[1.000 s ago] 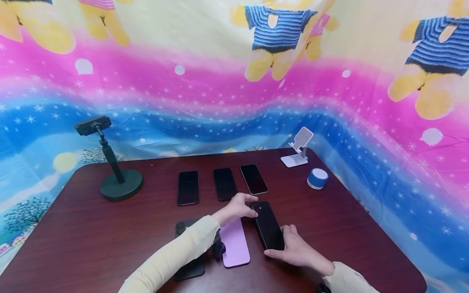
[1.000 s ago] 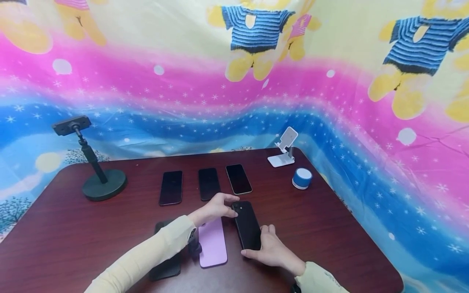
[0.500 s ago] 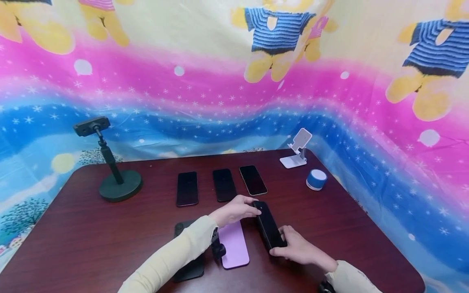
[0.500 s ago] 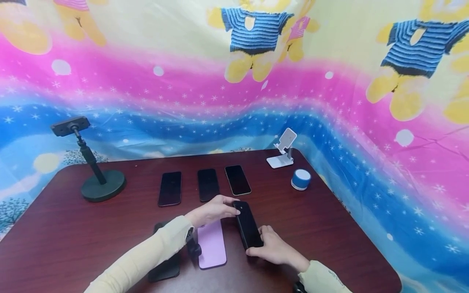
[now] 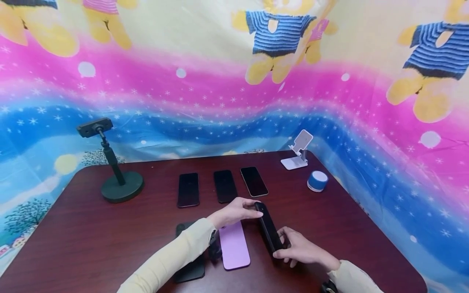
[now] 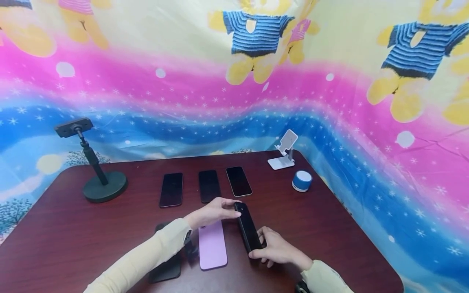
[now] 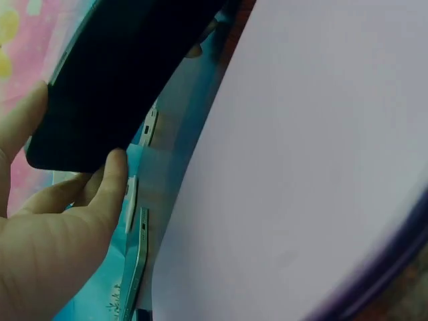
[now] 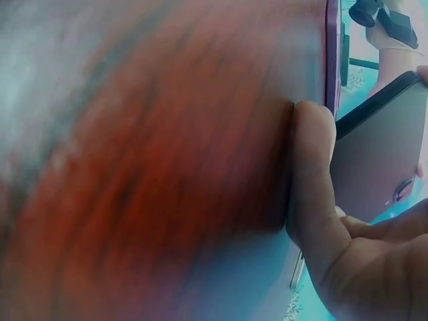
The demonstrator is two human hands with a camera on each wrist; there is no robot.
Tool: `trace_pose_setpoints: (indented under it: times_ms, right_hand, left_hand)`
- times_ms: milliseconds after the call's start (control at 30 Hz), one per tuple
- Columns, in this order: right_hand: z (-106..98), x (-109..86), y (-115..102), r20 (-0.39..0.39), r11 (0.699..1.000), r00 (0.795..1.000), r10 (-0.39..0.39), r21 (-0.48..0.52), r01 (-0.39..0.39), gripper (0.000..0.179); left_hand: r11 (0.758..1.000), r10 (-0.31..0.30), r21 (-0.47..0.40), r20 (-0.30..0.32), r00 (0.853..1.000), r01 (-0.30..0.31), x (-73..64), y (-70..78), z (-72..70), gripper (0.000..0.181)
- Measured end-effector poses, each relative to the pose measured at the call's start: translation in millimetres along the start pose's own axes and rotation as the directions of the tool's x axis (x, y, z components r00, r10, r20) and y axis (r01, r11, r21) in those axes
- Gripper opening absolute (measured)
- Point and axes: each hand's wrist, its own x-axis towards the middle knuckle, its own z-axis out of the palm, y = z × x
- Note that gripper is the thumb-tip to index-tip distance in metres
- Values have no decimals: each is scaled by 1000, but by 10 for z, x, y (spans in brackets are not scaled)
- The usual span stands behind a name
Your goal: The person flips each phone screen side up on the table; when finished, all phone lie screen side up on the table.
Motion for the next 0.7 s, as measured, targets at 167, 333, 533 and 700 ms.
trace_pose_setpoints:
  times_ms: [167,333,533,700]
  right_hand:
    - [-18,-4,-7,34,1000,999,-12,20,11,50]
    - [-41,6,4,78,999,997,-19,44,15,53]
    - [-87,37,-9,115,999,993,-17,48,11,55]
    - [-148,105,-94,31,997,999,-28,-76,30,52]
  left_hand:
    - [997,-45,-56,100,994,50,-1,-6,-36,53]
    - [995,-34,-87,181,983,51,21,-30,-32,54]
    - [995,1,-94,152,988,13,35,-17,0,54]
    - [998,1,-58,89,996,4,53,-12,37,54]
